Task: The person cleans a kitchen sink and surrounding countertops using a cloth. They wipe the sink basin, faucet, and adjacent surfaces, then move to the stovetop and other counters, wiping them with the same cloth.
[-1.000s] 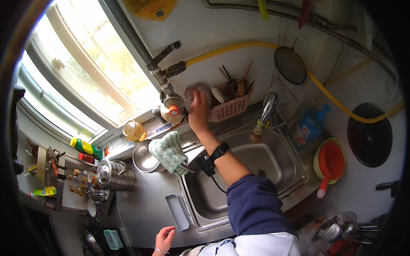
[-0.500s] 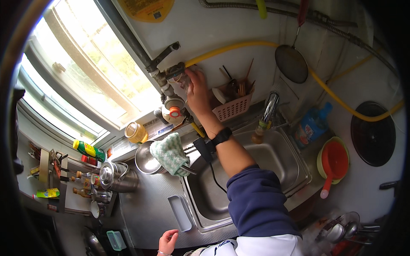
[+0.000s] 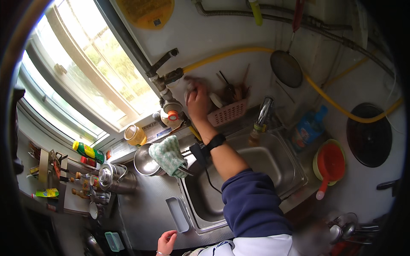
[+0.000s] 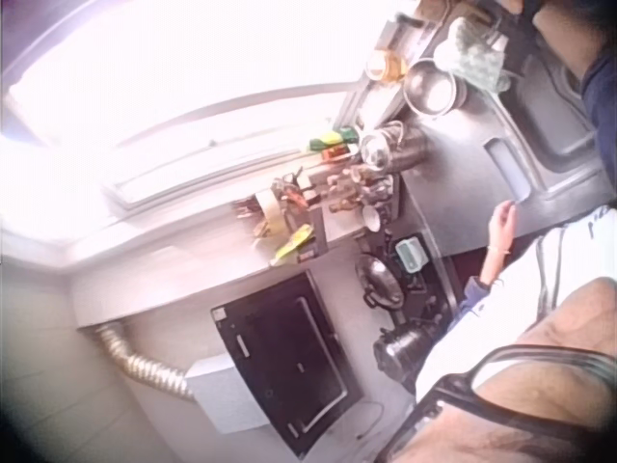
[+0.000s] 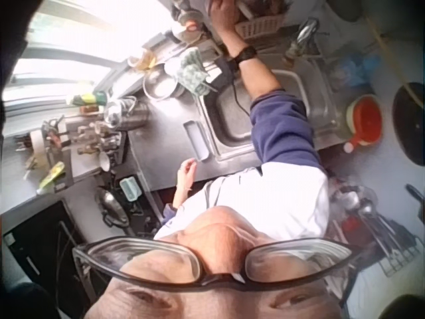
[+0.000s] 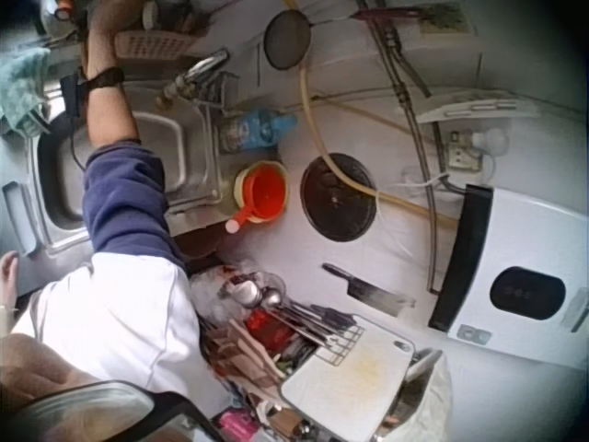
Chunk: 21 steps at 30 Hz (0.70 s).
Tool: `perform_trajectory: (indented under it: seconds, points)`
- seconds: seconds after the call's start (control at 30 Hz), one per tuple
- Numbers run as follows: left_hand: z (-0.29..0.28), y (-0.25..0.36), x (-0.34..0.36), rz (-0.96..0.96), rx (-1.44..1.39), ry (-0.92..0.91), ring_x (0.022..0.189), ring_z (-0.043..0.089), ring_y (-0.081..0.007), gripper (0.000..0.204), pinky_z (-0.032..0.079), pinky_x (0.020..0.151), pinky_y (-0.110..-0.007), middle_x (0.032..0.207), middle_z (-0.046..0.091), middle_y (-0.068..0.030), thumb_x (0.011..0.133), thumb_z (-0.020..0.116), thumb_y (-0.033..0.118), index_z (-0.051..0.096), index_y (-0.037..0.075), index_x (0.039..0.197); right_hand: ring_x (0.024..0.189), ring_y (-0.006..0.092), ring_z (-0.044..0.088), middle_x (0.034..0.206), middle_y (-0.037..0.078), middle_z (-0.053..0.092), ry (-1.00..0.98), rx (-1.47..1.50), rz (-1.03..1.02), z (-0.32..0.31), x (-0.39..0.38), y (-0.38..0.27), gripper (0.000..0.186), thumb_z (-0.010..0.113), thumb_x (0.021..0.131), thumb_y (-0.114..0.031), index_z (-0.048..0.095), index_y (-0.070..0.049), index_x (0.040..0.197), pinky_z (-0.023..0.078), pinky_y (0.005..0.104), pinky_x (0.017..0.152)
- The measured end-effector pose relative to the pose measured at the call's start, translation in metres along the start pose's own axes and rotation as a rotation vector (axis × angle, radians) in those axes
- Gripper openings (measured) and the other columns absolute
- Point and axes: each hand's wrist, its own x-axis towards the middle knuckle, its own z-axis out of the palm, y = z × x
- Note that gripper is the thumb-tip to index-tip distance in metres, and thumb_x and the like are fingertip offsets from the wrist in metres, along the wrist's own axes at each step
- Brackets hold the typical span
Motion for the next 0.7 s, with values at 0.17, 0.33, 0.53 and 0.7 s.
perform_trajectory:
  seconds: [0.17, 0.33, 0.53, 0.7]
  points:
    - [0.012, 0.023, 0.005, 0.097, 0.185, 0.000, 0.079, 0.064, -0.0106, 0.019, 0.052, 0.069, -0.023, 0.098, 0.068, -0.0058, 0.089, 0.066, 0.013, 0.069, 0.003, 0.105, 0.100, 0.0379, 0.061, 0.104, 0.023, 0.065, -0.281, 0.211, 0.300, 0.001, -0.062, 0.041, 0.037, 0.045, 0.090, -0.021, 0.059, -0.003, 0.119, 0.046, 0.0411, 0.087]
    - [0.019, 0.031, 0.003, 0.081, 0.185, -0.026, 0.080, 0.064, -0.0104, 0.019, 0.052, 0.071, -0.024, 0.098, 0.068, -0.0055, 0.089, 0.066, 0.013, 0.069, 0.003, 0.105, 0.090, 0.0238, 0.065, 0.103, 0.015, 0.067, -0.384, -0.221, 0.384, -0.030, -0.111, 0.085, 0.033, 0.052, 0.090, -0.017, 0.059, 0.002, 0.116, 0.049, 0.0340, 0.082]
    - [0.019, 0.025, 0.000, 0.067, 0.161, -0.027, 0.081, 0.064, -0.0097, 0.020, 0.052, 0.071, -0.024, 0.098, 0.068, -0.0047, 0.090, 0.065, 0.014, 0.068, 0.003, 0.106, 0.081, 0.0253, 0.066, 0.089, 0.013, 0.067, -0.268, -0.094, 0.418, -0.065, -0.142, 0.056, 0.023, 0.063, 0.088, -0.016, 0.061, 0.000, 0.105, 0.051, 0.0337, 0.072]
    - [0.018, 0.019, 0.001, 0.052, 0.166, -0.026, 0.081, 0.063, -0.0098, 0.020, 0.052, 0.071, -0.024, 0.097, 0.069, -0.0048, 0.090, 0.066, 0.013, 0.068, 0.002, 0.106, 0.101, 0.0344, 0.060, 0.110, 0.019, 0.060, -0.086, -0.095, -0.103, -0.038, -0.079, -0.005, 0.032, 0.057, 0.091, -0.013, 0.052, 0.000, 0.120, 0.047, 0.0405, 0.088]
